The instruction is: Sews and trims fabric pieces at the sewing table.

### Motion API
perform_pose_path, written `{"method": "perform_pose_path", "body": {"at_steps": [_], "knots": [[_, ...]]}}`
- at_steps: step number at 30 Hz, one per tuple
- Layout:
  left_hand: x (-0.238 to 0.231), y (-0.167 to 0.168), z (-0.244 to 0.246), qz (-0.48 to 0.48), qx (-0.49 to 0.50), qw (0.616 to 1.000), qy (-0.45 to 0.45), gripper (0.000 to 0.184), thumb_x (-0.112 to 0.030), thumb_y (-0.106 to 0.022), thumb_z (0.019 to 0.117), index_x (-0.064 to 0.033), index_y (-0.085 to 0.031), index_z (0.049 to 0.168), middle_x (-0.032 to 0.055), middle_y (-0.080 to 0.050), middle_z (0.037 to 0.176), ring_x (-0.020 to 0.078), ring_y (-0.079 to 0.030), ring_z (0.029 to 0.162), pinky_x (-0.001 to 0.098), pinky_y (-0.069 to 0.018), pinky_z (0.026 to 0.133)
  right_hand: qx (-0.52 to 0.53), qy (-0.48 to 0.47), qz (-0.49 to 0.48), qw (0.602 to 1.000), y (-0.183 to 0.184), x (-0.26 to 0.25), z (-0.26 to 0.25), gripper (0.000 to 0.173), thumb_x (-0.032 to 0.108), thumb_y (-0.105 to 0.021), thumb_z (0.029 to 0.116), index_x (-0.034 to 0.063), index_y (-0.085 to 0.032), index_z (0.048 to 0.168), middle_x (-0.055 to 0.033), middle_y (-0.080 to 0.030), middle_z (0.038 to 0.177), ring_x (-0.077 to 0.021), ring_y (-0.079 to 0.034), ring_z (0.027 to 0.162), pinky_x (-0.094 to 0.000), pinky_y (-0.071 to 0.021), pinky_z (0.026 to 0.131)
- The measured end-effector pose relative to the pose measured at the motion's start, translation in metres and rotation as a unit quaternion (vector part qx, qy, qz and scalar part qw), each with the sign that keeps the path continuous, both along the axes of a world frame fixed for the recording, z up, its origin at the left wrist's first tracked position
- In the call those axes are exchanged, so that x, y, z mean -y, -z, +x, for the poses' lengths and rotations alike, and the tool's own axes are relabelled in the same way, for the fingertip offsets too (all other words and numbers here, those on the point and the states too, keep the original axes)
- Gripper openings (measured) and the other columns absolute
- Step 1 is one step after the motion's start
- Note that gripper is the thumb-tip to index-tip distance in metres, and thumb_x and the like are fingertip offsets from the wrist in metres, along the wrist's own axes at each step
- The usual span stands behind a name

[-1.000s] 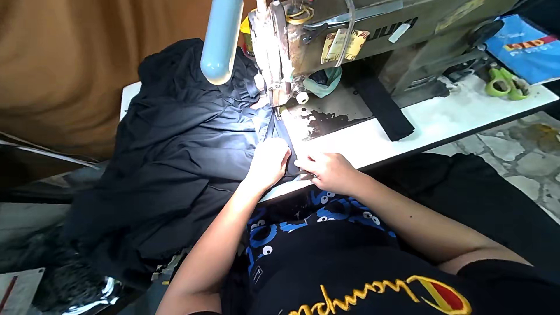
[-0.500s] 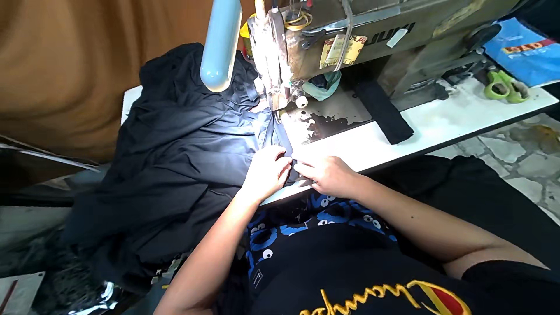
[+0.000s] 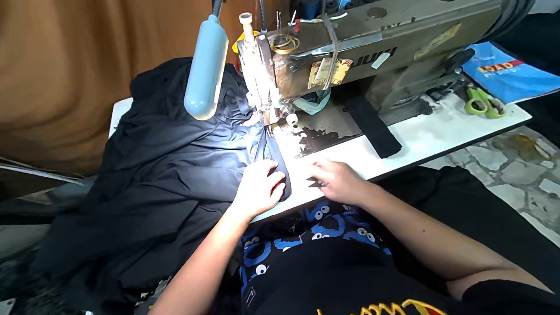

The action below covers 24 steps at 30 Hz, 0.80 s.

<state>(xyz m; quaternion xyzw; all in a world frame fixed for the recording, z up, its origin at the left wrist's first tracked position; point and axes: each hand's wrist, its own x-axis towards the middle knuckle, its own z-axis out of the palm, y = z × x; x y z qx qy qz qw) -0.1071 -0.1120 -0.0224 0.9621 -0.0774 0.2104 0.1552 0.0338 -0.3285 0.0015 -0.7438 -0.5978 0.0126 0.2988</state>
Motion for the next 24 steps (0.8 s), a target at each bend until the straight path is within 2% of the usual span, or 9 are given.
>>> {"method": "perform_pose_path", "body": {"at_steps": [1,2,3,6,8,9,11,14,24], "knots": [[0.000,-0.001,0.000,0.000,-0.001,1.000,-0.001,0.030,-0.027,-0.054,0.0950,-0.0106,-0.079,0.097,0.0185,-0.070,0.120,0.0375,-0.062,0.122,0.0585,-0.0456,0.101,-0.003,0.044,0.010,0.999,-0.003,0.007,0.011,0.024,-0.007,-0.069,0.0815,-0.0026,-0.073,0.105,-0.0232,-0.067,0.106,-0.0344,-0.070,0.078,-0.0504,-0.0594,0.065],[0.000,-0.001,0.000,0.000,-0.005,1.000,-0.001,0.030,-0.027,-0.054,0.0950,-0.0105,-0.079,0.096,0.0186,-0.070,0.120,0.0378,-0.062,0.122,0.0589,-0.0455,0.101,-0.002,0.093,0.009,0.996,-0.009,0.016,0.024,0.036,-0.009,-0.068,0.0832,-0.0014,-0.072,0.118,-0.0251,-0.066,0.112,-0.0376,-0.070,0.083,-0.0533,-0.0590,0.068],[0.000,-0.001,0.000,0.002,-0.007,1.000,0.000,0.030,-0.027,-0.054,0.0948,-0.0107,-0.079,0.096,0.0183,-0.070,0.119,0.0377,-0.062,0.122,0.0590,-0.0457,0.101,0.003,0.144,0.000,0.990,-0.016,0.026,0.039,0.042,-0.010,-0.067,0.0862,0.0003,-0.069,0.127,-0.0272,-0.064,0.118,-0.0419,-0.069,0.091,-0.0577,-0.0579,0.074],[-0.001,0.001,0.002,0.008,-0.003,1.000,0.002,0.030,-0.029,-0.054,0.0948,-0.0117,-0.079,0.096,0.0169,-0.070,0.118,0.0363,-0.063,0.119,0.0576,-0.0465,0.099,0.067,0.299,0.030,0.951,-0.031,0.058,0.089,0.038,-0.007,-0.058,0.0902,-0.0023,-0.068,0.127,-0.0333,-0.062,0.125,-0.0521,-0.063,0.111,-0.0673,-0.0513,0.087],[-0.002,0.001,0.003,0.011,0.001,1.000,-0.001,0.030,-0.029,-0.054,0.0949,-0.0116,-0.079,0.096,0.0171,-0.070,0.118,0.0361,-0.063,0.118,0.0570,-0.0468,0.099,0.101,0.371,0.069,0.920,-0.031,0.078,0.122,0.036,-0.002,-0.056,0.0923,-0.0043,-0.066,0.127,-0.0356,-0.057,0.134,-0.0563,-0.054,0.123,-0.0706,-0.0421,0.100],[-0.002,0.000,0.003,0.010,-0.001,1.000,-0.001,0.030,-0.028,-0.054,0.0945,-0.0112,-0.079,0.096,0.0174,-0.070,0.117,0.0364,-0.063,0.118,0.0573,-0.0471,0.099,0.110,0.393,0.077,0.910,-0.027,0.086,0.137,0.040,0.000,-0.055,0.0926,-0.0023,-0.063,0.132,-0.0349,-0.051,0.142,-0.0567,-0.048,0.131,-0.0720,-0.0359,0.105],[-0.002,-0.002,0.004,0.009,-0.008,1.000,-0.005,0.030,-0.028,-0.055,0.0943,-0.0107,-0.079,0.096,0.0175,-0.070,0.118,0.0369,-0.063,0.118,0.0582,-0.0472,0.099,0.122,0.412,0.073,0.900,-0.016,0.096,0.157,0.050,0.002,-0.053,0.0932,0.0032,-0.056,0.143,-0.0321,-0.040,0.155,-0.0559,-0.038,0.142,-0.0749,-0.0265,0.109],[-0.004,-0.004,0.006,0.011,-0.016,1.000,-0.012,0.031,-0.029,-0.055,0.0950,-0.0102,-0.079,0.098,0.0179,-0.070,0.120,0.0380,-0.063,0.121,0.0593,-0.0465,0.101,0.134,0.417,0.066,0.897,0.010,0.100,0.165,0.055,0.001,-0.052,0.0927,0.0039,-0.050,0.148,-0.0289,-0.038,0.159,-0.0541,-0.028,0.149,-0.0752,-0.0225,0.113],[-0.021,-0.005,0.024,0.024,-0.034,0.999,-0.028,0.032,-0.031,-0.058,0.0931,-0.0095,-0.079,0.104,0.0185,-0.069,0.123,0.0381,-0.062,0.122,0.0582,-0.0453,0.103,0.138,0.431,0.096,0.887,0.025,0.100,0.165,0.055,0.002,-0.051,0.0931,0.0018,-0.049,0.148,-0.0298,-0.038,0.159,-0.0533,-0.028,0.149,-0.0718,-0.0231,0.115]]}}
